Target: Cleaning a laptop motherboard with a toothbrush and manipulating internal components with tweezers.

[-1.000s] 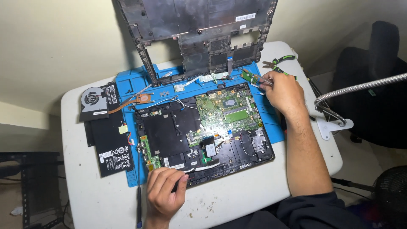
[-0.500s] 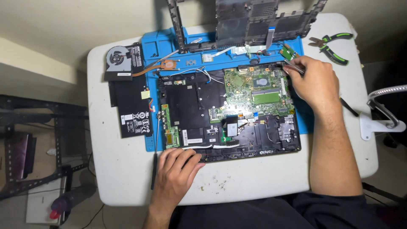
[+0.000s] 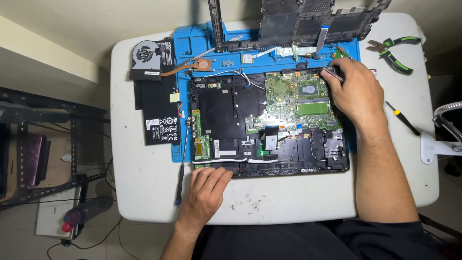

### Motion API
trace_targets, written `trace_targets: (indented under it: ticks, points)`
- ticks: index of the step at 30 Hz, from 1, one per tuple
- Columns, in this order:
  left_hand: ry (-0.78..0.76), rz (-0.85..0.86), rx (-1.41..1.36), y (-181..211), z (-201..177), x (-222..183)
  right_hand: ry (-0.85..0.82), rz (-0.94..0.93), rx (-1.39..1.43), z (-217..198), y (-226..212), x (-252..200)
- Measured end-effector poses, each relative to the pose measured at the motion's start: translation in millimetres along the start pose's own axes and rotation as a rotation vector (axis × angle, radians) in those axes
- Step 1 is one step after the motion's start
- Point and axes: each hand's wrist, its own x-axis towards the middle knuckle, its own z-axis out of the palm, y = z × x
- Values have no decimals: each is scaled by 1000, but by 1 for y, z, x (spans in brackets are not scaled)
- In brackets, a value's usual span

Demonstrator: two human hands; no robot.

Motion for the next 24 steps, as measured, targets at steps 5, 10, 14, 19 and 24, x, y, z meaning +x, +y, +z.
trace_targets:
  ticks: [5, 10, 14, 19, 24]
  points:
    - [12, -3, 14, 0, 5, -4, -66, 41, 18, 0, -6, -2]
    - [-11, 18, 53, 0, 7, -9, -83, 46, 116, -1, -3, -2]
    - [-49, 8, 51, 1, 5, -9, -101, 53, 140, -1, -2, -2]
    - [-28, -17, 6, 1, 5, -5, -50, -1, 135, -6, -3, -5]
    - [66, -20, -50, 0, 4, -2, 193, -261, 297, -24, -6, -16]
